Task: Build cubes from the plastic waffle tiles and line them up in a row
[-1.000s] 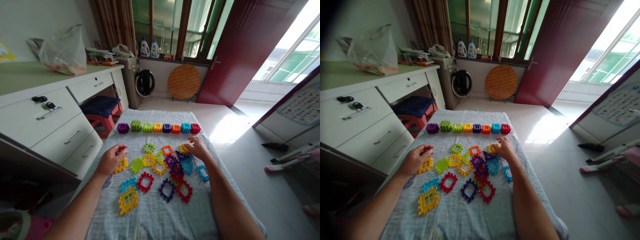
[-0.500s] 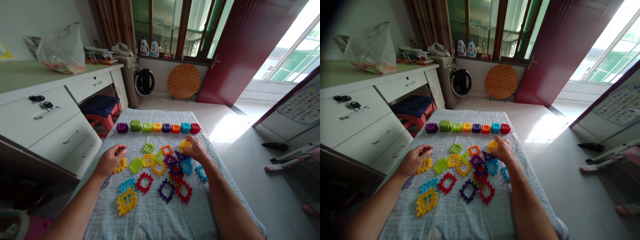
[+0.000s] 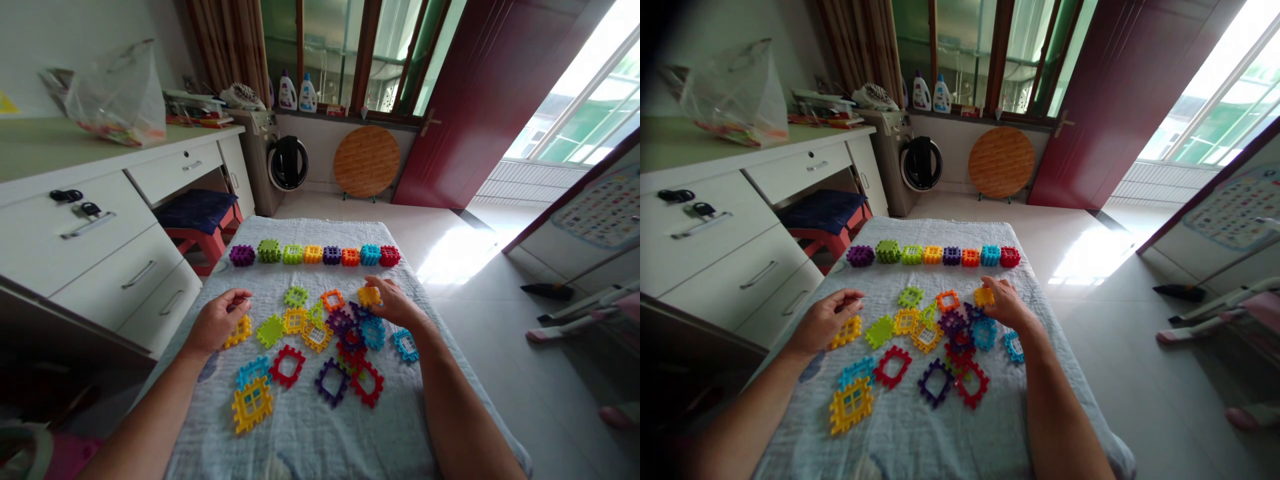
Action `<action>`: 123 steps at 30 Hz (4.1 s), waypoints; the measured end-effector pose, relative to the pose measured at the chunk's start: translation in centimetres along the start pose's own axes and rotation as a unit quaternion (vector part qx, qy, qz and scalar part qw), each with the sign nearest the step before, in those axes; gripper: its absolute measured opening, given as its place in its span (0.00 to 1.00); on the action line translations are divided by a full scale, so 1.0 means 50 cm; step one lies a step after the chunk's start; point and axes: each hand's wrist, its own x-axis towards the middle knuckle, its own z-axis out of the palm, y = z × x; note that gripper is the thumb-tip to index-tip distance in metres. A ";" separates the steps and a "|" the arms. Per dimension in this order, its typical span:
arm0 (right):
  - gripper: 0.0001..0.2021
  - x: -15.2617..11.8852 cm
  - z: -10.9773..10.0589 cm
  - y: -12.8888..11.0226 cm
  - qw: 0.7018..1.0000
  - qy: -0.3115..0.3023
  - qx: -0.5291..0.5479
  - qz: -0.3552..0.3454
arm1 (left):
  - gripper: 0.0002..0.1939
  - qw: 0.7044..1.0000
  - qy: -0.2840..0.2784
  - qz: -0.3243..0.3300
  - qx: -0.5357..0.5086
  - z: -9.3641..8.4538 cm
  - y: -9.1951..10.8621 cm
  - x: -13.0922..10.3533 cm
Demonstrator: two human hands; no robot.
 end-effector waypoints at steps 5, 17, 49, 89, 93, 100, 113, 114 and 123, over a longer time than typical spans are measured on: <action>0.33 -0.001 0.002 0.000 1.000 -0.018 -0.015 0.013 | 0.20 1.000 0.004 0.005 0.002 0.000 -0.001 0.000; 0.32 0.003 0.000 -0.003 1.000 -0.001 0.007 -0.002 | 0.21 1.000 0.007 0.001 -0.005 -0.001 0.000 -0.001; 0.32 0.009 0.008 0.016 0.997 0.075 0.011 0.016 | 0.19 1.000 0.010 -0.007 0.003 -0.001 -0.004 0.000; 0.35 0.342 0.021 -0.160 0.998 0.019 -0.060 -0.031 | 0.17 1.000 0.027 -0.006 0.002 -0.001 -0.001 -0.007; 0.36 0.362 0.037 -0.160 0.997 0.019 -0.061 -0.042 | 0.17 1.000 0.022 -0.012 -0.004 0.000 0.000 -0.006; 0.38 0.367 0.066 -0.148 0.995 -0.009 -0.089 -0.034 | 0.17 1.000 0.018 -0.005 -0.009 -0.003 -0.005 -0.005; 0.38 0.376 0.064 -0.155 0.995 -0.021 -0.091 -0.040 | 0.17 1.000 0.019 -0.009 -0.003 -0.006 -0.002 -0.006; 0.38 0.377 0.063 -0.155 0.995 -0.022 -0.093 -0.040 | 0.16 1.000 0.019 -0.009 -0.004 -0.006 0.000 -0.006; 0.39 0.384 0.061 -0.155 0.994 -0.030 -0.095 -0.040 | 0.17 1.000 0.019 -0.001 0.022 -0.007 0.003 -0.005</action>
